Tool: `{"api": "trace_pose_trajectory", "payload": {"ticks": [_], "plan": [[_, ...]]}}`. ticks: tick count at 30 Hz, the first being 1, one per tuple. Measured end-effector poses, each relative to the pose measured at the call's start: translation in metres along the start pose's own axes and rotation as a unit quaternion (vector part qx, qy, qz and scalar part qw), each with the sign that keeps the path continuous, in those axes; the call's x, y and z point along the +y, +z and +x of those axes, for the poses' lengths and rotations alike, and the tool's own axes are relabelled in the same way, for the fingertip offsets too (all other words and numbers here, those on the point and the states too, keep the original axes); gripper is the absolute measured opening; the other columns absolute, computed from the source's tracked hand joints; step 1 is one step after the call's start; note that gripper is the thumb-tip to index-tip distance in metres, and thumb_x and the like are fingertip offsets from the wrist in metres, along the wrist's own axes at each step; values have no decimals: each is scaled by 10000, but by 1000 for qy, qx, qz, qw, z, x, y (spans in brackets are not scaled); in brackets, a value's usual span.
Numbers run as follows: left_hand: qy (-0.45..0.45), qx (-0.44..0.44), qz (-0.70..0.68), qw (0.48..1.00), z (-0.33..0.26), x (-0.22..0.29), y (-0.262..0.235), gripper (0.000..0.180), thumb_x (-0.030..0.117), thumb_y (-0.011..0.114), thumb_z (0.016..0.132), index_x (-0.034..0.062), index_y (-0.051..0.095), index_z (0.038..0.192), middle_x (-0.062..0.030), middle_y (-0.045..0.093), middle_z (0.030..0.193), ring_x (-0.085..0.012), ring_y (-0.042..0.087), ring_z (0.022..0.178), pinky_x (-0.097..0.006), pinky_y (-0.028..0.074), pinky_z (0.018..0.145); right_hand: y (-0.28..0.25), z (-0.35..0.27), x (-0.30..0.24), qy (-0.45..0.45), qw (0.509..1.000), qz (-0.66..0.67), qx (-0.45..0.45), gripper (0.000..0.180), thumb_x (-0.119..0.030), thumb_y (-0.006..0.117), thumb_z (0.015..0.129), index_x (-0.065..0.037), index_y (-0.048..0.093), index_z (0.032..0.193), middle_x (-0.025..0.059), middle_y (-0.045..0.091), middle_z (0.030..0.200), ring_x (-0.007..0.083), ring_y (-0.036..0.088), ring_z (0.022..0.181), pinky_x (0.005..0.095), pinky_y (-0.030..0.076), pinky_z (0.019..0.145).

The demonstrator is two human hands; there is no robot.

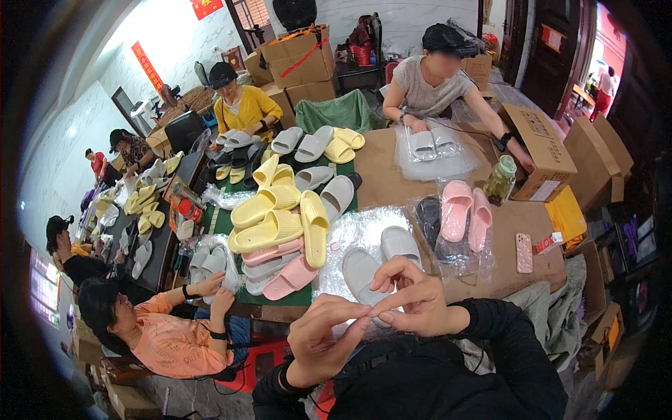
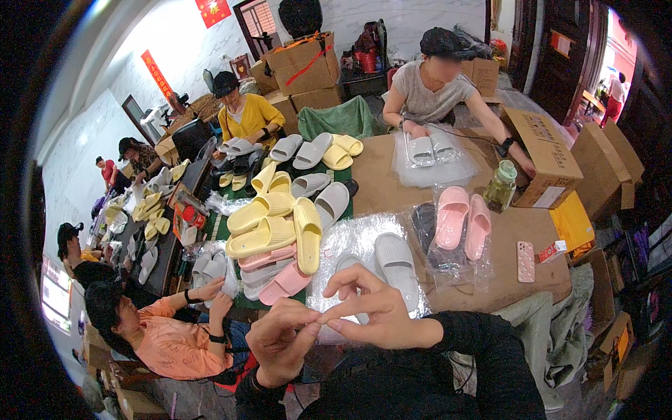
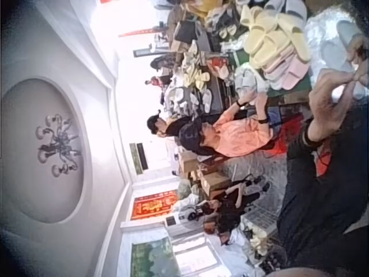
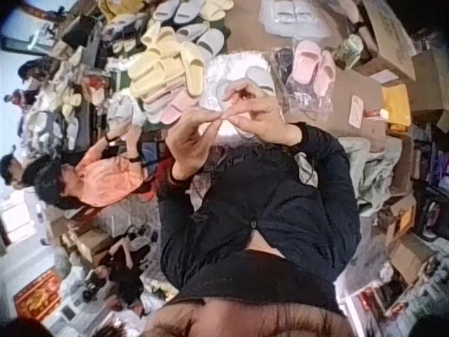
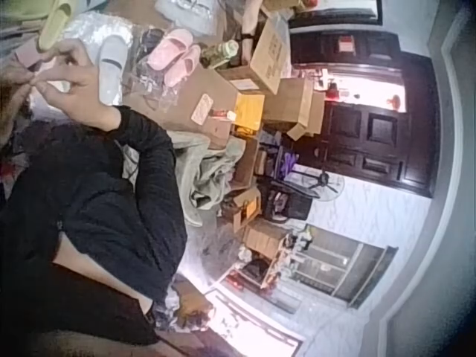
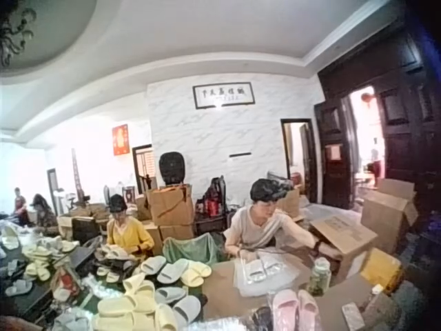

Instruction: Packing pairs of plastic sandals into individual plastic bags and then into larger sacks in a warehouse or workshop setting.

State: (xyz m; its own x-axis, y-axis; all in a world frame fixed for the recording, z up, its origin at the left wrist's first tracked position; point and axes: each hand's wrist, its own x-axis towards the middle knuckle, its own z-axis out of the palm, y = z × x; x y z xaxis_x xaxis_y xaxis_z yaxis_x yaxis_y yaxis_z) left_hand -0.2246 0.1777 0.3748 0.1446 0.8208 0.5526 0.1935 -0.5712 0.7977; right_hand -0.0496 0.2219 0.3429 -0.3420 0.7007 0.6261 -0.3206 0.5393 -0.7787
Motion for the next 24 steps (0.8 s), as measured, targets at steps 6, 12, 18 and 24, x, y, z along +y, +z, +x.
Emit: {"api": "trace_pose_trajectory", "payload": {"ticks": [6, 12, 18, 24], "plan": [[-9, 69, -86, 994, -8, -6, 4, 319, -141, 677, 660, -37, 624, 957, -123, 652, 838, -209, 616, 744, -267, 475, 669, 1, 1, -7, -118, 973, -201, 5, 285, -63, 713, 669, -112, 730, 949, 74, 544, 1025, 182, 458, 877, 267, 348, 732], [104, 76, 93, 987, -4, -3, 5, 313, -120, 691, 649, -27, 623, 940, -119, 663, 842, -221, 618, 740, -276, 480, 662, 7, 0, -10, -201, 903, -376, 47, 408, -165, 727, 609, -152, 712, 1017, 14, 570, 977, 181, 451, 765, 277, 366, 664], [164, 81, 204, 962, -1, 0, 3, 296, -92, 701, 651, -15, 626, 927, -118, 675, 859, -213, 613, 729, -278, 470, 656, 13, -3, -12, -227, 872, -431, 57, 453, -226, 729, 601, -126, 695, 1042, -6, 574, 991, 176, 435, 747, 286, 350, 641], [194, 77, 308, 928, 1, 0, 3, 280, -71, 696, 656, -5, 631, 920, -102, 672, 859, -193, 588, 706, -275, 441, 641, 17, -3, -13, -230, 850, -469, 67, 467, -226, 727, 602, -101, 683, 1050, -16, 588, 1005, 173, 436, 747, 290, 344, 632]]}}
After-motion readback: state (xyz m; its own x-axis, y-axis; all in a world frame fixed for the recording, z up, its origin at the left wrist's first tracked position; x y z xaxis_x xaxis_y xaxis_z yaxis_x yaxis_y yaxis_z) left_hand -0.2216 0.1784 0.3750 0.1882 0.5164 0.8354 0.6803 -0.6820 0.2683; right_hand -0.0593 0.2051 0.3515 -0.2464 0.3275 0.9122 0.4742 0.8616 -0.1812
